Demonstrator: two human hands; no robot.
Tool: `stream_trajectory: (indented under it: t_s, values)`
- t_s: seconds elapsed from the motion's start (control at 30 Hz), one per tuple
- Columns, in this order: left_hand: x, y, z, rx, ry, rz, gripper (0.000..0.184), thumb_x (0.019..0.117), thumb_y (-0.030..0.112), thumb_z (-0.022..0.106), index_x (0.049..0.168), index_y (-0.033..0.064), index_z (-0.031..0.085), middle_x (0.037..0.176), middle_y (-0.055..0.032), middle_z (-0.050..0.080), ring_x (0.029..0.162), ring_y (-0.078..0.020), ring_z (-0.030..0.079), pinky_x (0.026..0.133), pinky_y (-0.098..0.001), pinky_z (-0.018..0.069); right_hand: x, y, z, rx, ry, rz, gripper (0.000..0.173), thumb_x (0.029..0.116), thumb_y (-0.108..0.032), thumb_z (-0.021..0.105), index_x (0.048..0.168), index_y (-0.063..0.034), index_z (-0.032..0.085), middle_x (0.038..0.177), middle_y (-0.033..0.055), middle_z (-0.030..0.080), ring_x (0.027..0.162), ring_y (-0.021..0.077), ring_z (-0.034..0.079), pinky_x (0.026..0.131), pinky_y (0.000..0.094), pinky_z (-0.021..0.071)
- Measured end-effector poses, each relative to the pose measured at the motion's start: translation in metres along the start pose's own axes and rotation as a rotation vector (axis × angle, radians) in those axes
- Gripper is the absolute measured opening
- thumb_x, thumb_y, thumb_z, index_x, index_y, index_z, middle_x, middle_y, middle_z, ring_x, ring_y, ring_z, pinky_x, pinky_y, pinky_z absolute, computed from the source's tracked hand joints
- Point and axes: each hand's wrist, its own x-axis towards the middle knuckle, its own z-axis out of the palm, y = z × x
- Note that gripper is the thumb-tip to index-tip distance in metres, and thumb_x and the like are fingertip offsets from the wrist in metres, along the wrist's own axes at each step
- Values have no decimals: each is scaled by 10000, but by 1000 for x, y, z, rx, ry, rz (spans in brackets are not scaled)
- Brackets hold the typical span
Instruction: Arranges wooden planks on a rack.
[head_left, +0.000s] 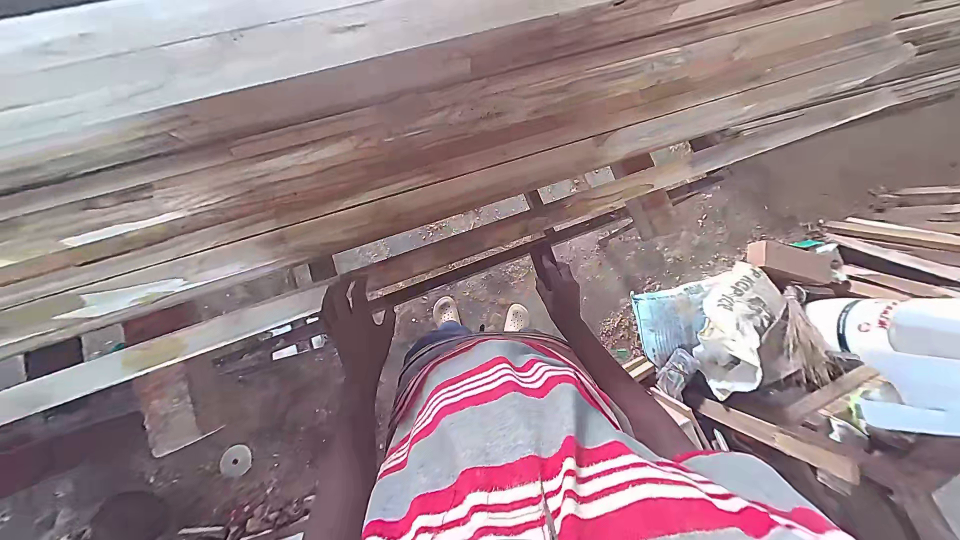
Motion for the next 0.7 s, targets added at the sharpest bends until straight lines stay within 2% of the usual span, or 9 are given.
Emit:
stream_trajectory:
  t_s: [0.07,0.17,0.23,0.27,0.37,0.43,0.5,0.6,0.7]
  values:
    - [-28,11,4,-45,33,-35,634,854,235,735,1423,28,546,1480,-293,485,1406,-525,400,1129,-688,303,-13,8,-8,49,-13,-6,535,919,-181,713,1408,5,598,1256,285,646,991,399,711,862,504,593]
    - [-56,31,7,-117,-41,-159,656,913,233,715,1467,-36,488,1495,-358,440,1418,-562,370,1155,-687,284,-16,-9,-39,256,-103,0,563,920,-128,696,1438,17,529,1205,248,683,1009,353,710,895,505,577]
    - [-67,40,16,-225,-43,-172,630,904,193,695,1443,-64,494,1468,-355,470,1394,-537,413,1161,-637,316,-9,-20,-47,476,-213,-56,450,984,-71,562,1419,28,501,1144,199,706,912,265,722,816,429,593]
    - [-72,41,24,-282,-57,-158,616,893,190,682,1418,-81,509,1450,-347,493,1383,-526,431,1161,-629,320,-5,-26,-47,623,-290,-66,408,1027,-64,469,1422,36,482,1202,179,703,921,223,733,814,389,605]
    - [-86,32,52,-355,-168,-92,555,917,227,665,1378,-59,547,1398,-295,556,1338,-454,501,1142,-578,380,16,-47,-41,1065,-556,102,388,1070,-164,300,1422,-43,410,1206,122,706,876,184,741,749,341,624]
    - [-95,20,72,-367,-220,-66,506,931,250,662,1364,2,582,1396,-222,583,1343,-379,519,1151,-522,400,30,-58,-31,1191,-629,198,317,1102,-167,293,1380,-81,419,1138,133,736,822,211,751,696,340,621]
    - [-97,24,67,-398,-293,-98,473,950,244,652,1360,16,590,1375,-209,590,1305,-356,548,1110,-502,449,39,-59,-16,1222,-673,210,316,1112,-181,302,1379,-85,441,1104,138,744,807,214,747,681,336,618]
    - [-94,39,51,-450,-393,-151,462,957,180,629,1364,-31,570,1363,-264,579,1201,-390,603,976,-524,523,38,-50,-1,1212,-708,275,308,1109,-166,322,1374,-62,438,1016,124,742,756,193,734,668,328,616]
    - [-97,37,55,-458,-472,-186,455,971,187,626,1377,-11,571,1369,-274,564,1183,-393,616,947,-527,546,24,-24,6,1260,-767,380,351,1096,-196,325,1395,-46,431,940,118,729,711,183,711,661,321,606]
